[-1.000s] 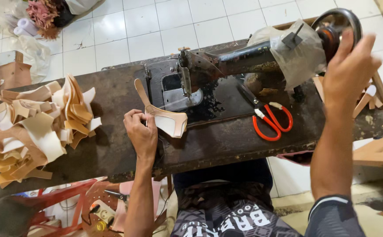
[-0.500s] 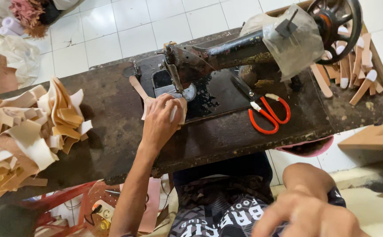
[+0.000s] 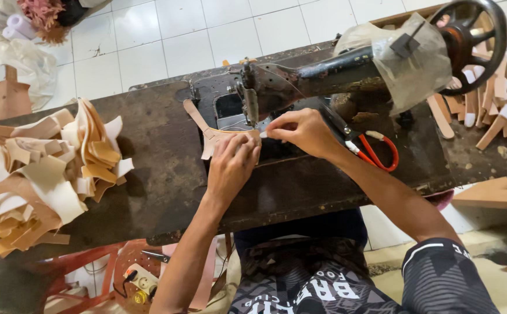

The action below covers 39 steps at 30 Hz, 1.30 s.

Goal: The person uses a sewing machine to stitch beige shoe parts, aligning them under the needle and cutting threads with scissors. They repeatedly pick up parts, sew them, and trim the thread, placing finished pieces aside.

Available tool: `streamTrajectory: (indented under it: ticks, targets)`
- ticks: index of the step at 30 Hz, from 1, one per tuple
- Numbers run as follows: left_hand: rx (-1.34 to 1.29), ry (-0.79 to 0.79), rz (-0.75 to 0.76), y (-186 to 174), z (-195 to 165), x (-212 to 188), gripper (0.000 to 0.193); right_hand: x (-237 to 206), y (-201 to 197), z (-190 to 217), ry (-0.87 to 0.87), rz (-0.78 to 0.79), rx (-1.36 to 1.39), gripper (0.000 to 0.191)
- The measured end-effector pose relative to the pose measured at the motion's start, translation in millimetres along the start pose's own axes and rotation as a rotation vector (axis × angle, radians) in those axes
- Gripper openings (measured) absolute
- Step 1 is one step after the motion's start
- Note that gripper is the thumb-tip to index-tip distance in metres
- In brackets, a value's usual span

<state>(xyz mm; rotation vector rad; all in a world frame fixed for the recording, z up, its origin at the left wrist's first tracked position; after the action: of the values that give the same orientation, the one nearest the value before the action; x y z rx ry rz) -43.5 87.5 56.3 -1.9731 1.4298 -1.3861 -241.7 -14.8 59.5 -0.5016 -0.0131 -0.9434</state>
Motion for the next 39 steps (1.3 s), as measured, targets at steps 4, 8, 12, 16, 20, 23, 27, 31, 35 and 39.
streamTrajectory:
  ticks: [4,8,12,16,20,23,27,31,35,39]
  targets:
    - [-0.020,0.009,-0.031,0,0,-2,0.015,20,8,-16,0.097,0.149,-0.050,0.025]
    - [0.008,0.031,-0.036,1,1,-3,0.016,33,13,-18,0.118,0.226,-0.135,0.026]
    - [-0.009,0.044,-0.059,2,1,-4,0.016,30,18,-27,0.167,0.146,-0.049,0.027]
    - [-0.038,0.028,-0.042,3,1,-3,0.015,27,20,-37,0.194,0.114,-0.025,0.027]
    - [-0.007,0.022,-0.029,1,-3,-1,0.021,29,22,-33,0.152,0.074,-0.053,0.023]
    - [0.066,0.039,0.000,1,-7,3,0.031,19,16,-4,0.066,0.119,-0.271,0.027]
    - [0.116,0.064,0.070,1,-6,9,0.045,-22,-37,64,-0.286,0.096,-0.369,0.025]
    - [0.078,0.081,0.095,3,-2,15,0.038,-41,-171,92,-0.528,-0.593,-1.074,0.017]
    - [-0.011,0.058,0.108,4,0,17,0.038,-53,-221,60,-0.458,-0.486,-1.230,0.011]
    - [-0.002,0.050,0.104,5,-2,17,0.035,-72,-218,47,-0.499,-0.528,-1.159,0.011]
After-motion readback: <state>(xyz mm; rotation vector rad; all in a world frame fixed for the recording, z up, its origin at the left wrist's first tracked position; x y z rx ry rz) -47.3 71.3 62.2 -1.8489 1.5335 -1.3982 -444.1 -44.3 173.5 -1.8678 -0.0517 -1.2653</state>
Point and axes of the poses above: each hand's wrist, its own x-axis towards the middle knuckle, its own y-axis out of the palm, z = x × y, the point moved 2 cm from there along x, towards the middle knuckle, and after that the axes turned 15 degrees about -y, right-handed, at the moved point
